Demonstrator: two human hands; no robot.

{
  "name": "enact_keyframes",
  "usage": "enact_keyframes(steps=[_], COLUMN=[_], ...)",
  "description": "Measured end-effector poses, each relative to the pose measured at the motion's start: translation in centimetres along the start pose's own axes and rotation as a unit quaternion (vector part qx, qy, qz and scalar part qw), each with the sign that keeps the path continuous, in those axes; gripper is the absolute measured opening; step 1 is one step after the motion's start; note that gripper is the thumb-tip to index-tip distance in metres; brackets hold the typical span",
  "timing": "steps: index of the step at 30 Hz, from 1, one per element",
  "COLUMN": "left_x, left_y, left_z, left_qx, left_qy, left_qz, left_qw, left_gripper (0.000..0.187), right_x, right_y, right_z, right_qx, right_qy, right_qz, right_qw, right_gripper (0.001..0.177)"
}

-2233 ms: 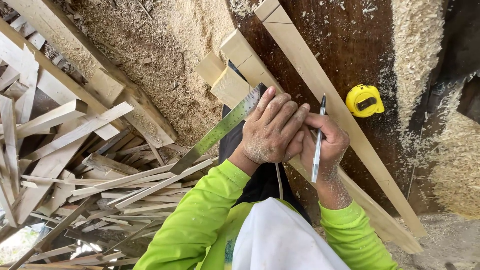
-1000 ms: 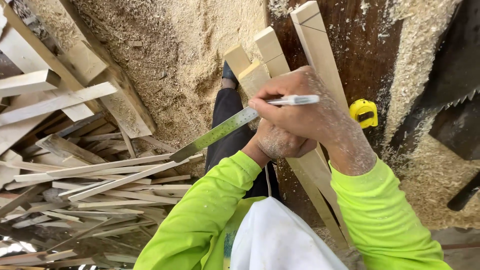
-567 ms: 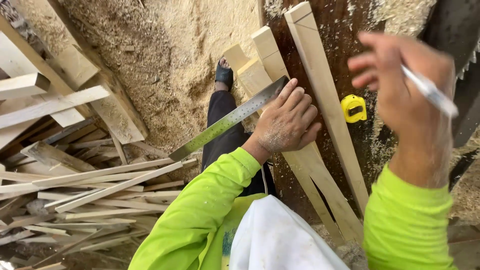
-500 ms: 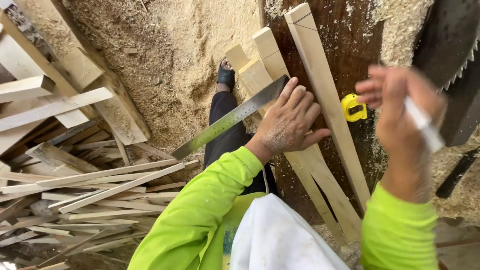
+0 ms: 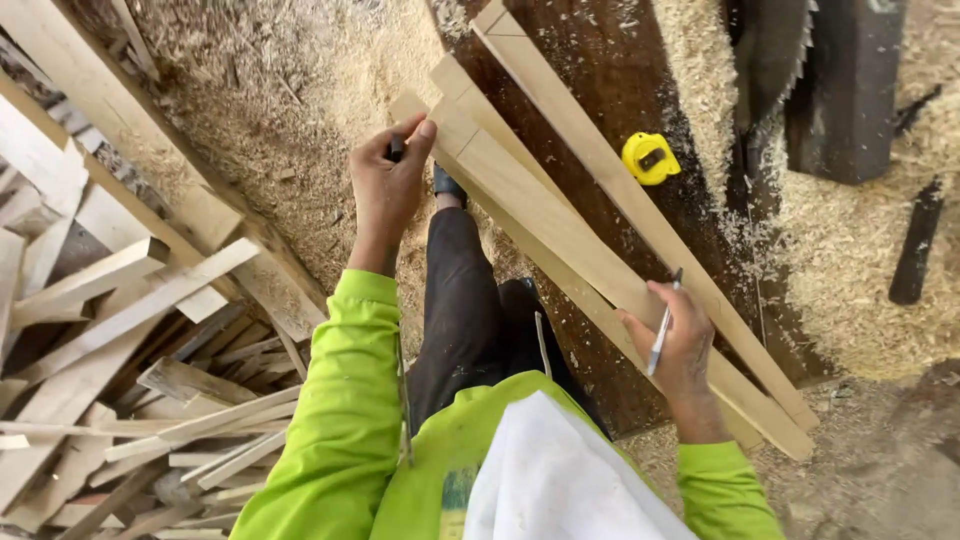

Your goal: Marking measurement lines on wooden planks using a try square and a pen for future cutting.

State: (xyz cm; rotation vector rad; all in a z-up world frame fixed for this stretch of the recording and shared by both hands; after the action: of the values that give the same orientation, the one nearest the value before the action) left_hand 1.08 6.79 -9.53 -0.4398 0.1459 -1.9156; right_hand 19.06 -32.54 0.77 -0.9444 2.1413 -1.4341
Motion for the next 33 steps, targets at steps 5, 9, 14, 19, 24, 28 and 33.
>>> enact_keyframes(steps=[5, 9, 14, 19, 24, 28, 33], left_x=[0.0, -0.7, -1.1, -0.7, -1.2, -1.3, -1.5], left_y=[1.3, 1.8, 2.3, 3.1, 3.2, 2.9, 3.4], left_z=[4.3, 3.9, 3.8, 1.0, 0.7, 0.7, 1.0], left_qx=[0.004, -0.113, -0.207, -0.126, -0.157, -0.12, -0.018], left_qy=[-0.002, 0.008, 0.027, 0.042, 0.021, 0.013, 0.031], left_qz=[-0.027, -0.016, 0.012, 0.02, 0.015, 0.002, -0.015], left_qw=[1.0, 0.993, 0.978, 0.991, 0.987, 0.993, 0.999], left_gripper=[0.027, 0.034, 0.042, 0.036, 0.036, 0.032, 0.03], right_x=[-1.7, -0.3, 3.4, 3.8, 4.8, 3.9, 4.4], right_y=[-1.8, -1.0, 1.4, 1.1, 1.2, 0.6, 1.9], right_z=[-0.2, 1.1, 2.3, -1.3, -1.4, -2.1, 0.1], right_qx=[-0.077, -0.105, -0.112, -0.028, 0.0, -0.03, -0.02], right_qy=[0.018, 0.003, 0.082, 0.038, 0.063, 0.036, 0.052], right_qz=[-0.131, -0.135, -0.185, -0.045, -0.053, -0.035, -0.014], right_qw=[0.988, 0.985, 0.973, 0.998, 0.997, 0.998, 0.998], right_gripper=[0.047, 0.041, 0.043, 0.047, 0.053, 0.057, 0.042])
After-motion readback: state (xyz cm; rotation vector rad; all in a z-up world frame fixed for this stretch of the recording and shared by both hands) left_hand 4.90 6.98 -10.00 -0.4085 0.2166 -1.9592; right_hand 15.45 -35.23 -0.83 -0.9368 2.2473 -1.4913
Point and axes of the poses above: each hand's wrist, its own x-axis away from the middle knuckle, its own y-axis out of the palm, z = x × y, the point moved 6 cm from there along -x, towards the middle knuckle, and after that the axes turned 5 degrees about z, right-handed, at the moved point
